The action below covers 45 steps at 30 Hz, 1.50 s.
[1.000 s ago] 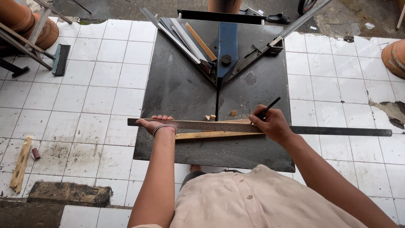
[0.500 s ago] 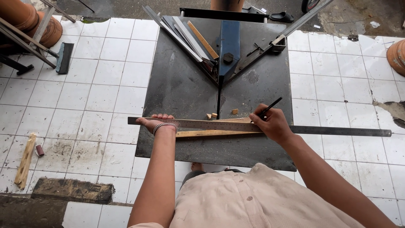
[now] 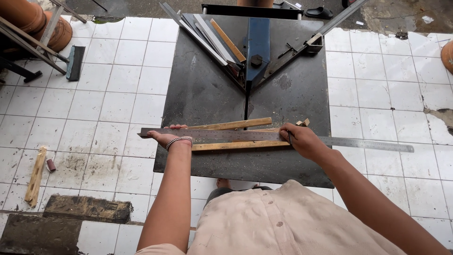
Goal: Measuring wood strips with a ruler and pencil before cutting them to size using a manual miter cutter.
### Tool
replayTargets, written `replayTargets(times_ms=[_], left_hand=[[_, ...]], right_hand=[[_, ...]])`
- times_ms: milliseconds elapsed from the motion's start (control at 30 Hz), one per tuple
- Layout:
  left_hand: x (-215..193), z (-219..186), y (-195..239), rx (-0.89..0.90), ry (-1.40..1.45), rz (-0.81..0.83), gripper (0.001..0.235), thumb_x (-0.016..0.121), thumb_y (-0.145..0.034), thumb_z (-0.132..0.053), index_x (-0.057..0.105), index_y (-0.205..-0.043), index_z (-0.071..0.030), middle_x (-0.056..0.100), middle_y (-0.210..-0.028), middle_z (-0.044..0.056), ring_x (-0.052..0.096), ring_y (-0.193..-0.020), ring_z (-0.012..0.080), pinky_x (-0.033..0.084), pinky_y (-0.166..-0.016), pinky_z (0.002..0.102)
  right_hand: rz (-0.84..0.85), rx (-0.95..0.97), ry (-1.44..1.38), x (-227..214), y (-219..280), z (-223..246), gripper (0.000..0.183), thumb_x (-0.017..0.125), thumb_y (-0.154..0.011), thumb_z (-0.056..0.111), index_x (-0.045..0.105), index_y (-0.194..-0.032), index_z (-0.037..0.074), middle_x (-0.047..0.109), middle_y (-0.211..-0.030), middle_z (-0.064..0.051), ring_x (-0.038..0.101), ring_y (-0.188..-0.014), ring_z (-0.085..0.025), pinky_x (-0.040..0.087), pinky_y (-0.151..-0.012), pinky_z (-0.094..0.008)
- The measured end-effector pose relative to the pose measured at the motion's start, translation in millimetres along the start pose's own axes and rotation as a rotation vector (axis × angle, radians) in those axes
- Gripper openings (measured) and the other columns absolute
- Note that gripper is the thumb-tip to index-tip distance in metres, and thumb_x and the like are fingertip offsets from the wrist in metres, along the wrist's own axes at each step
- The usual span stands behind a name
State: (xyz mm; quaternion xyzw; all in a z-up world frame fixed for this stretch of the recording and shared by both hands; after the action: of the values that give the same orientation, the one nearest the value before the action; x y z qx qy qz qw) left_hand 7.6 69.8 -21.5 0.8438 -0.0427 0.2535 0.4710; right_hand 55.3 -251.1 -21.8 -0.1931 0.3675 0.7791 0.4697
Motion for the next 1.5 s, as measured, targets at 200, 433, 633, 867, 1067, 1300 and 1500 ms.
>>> replayTargets(times_ms=[200,433,633,867,1067,1300,1500], left_hand=[[3,-71,-52,0.305,0.079,-0.134,0.045,0.038,-0.074,-0.055,0.037,-0.083,-0.011,0.038,-0.071,0.002,0.046,-0.063,0.0166,0.046,-0.057,0.031],[31,-92,-49,0.474,0.239,0.015,0.047,0.039,-0.072,-0.055,0.033,-0.085,-0.011,0.036,-0.076,0.003,0.043,-0.069,0.0185,0.044,-0.065,0.034],[8,23,-41,0.094,0.053,0.120,0.043,0.039,-0.079,-0.056,0.034,-0.084,-0.014,0.038,-0.069,0.000,0.045,-0.062,0.0171,0.044,-0.064,0.035],[-43,74,-57,-0.108,-0.137,0.015,0.042,0.031,-0.082,-0.059,0.034,-0.078,-0.017,0.036,-0.066,-0.003,0.043,-0.059,0.0140,0.042,-0.062,0.032],[-56,69,-75,-0.090,-0.190,-0.047,0.039,0.032,-0.082,-0.057,0.034,-0.080,-0.018,0.037,-0.068,-0.003,0.045,-0.059,0.0145,0.044,-0.062,0.033],[-75,90,-42,-0.114,-0.370,-0.103,0.038,0.033,-0.086,-0.055,0.038,-0.090,-0.018,0.049,-0.079,0.001,0.053,-0.073,0.0172,0.046,-0.069,0.040],[-125,101,-59,-0.115,-0.782,-0.027,0.051,0.066,-0.078,-0.039,0.042,-0.108,-0.006,0.052,-0.093,0.013,0.060,-0.084,0.0246,0.053,-0.075,0.035]], right_hand=[[-0.041,0.048,-0.034,0,12,-51,0.023,0.039,-0.095,0.023,0.057,-0.103,0.011,0.060,-0.081,-0.027,0.056,-0.078,-0.044,0.043,-0.071,-0.051],[-0.049,-0.074,0.101,43,19,-67,0.016,0.047,-0.091,0.028,0.061,-0.094,0.021,0.063,-0.072,-0.006,0.058,-0.077,-0.028,0.041,-0.075,-0.041],[-0.147,-0.217,0.265,81,16,-47,0.009,0.051,-0.090,0.030,0.056,-0.097,0.026,0.056,-0.072,0.004,0.053,-0.080,-0.017,0.035,-0.073,-0.032],[-0.260,0.136,0.419,71,22,-54,0.022,0.049,-0.081,0.020,0.052,-0.099,0.031,0.058,-0.064,0.007,0.057,-0.067,-0.016,0.031,-0.075,-0.034],[-0.163,0.391,0.182,55,25,-54,0.035,0.051,-0.079,0.025,0.045,-0.113,0.026,0.065,-0.075,-0.005,0.063,-0.076,-0.028,0.039,-0.072,-0.039],[-0.460,0.216,-0.102,24,39,-43,0.042,0.056,-0.085,0.017,0.044,-0.124,0.009,0.062,-0.097,-0.018,0.060,-0.088,-0.035,0.051,-0.075,-0.045],[-0.481,0.172,0.370,17,31,-131,0.027,0.066,-0.080,0.017,0.063,-0.106,0.010,0.065,-0.082,-0.007,0.065,-0.070,-0.020,0.055,-0.061,-0.028]])
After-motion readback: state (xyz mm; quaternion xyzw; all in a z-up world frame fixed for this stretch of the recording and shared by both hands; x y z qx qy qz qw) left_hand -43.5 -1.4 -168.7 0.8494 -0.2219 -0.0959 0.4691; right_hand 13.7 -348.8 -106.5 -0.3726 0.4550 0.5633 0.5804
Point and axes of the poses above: each hand's wrist, its own y-axis away from the middle knuckle, its own x-axis out of the palm, z = x × y, the point moved 5 cm from there along -y, towards the middle knuckle
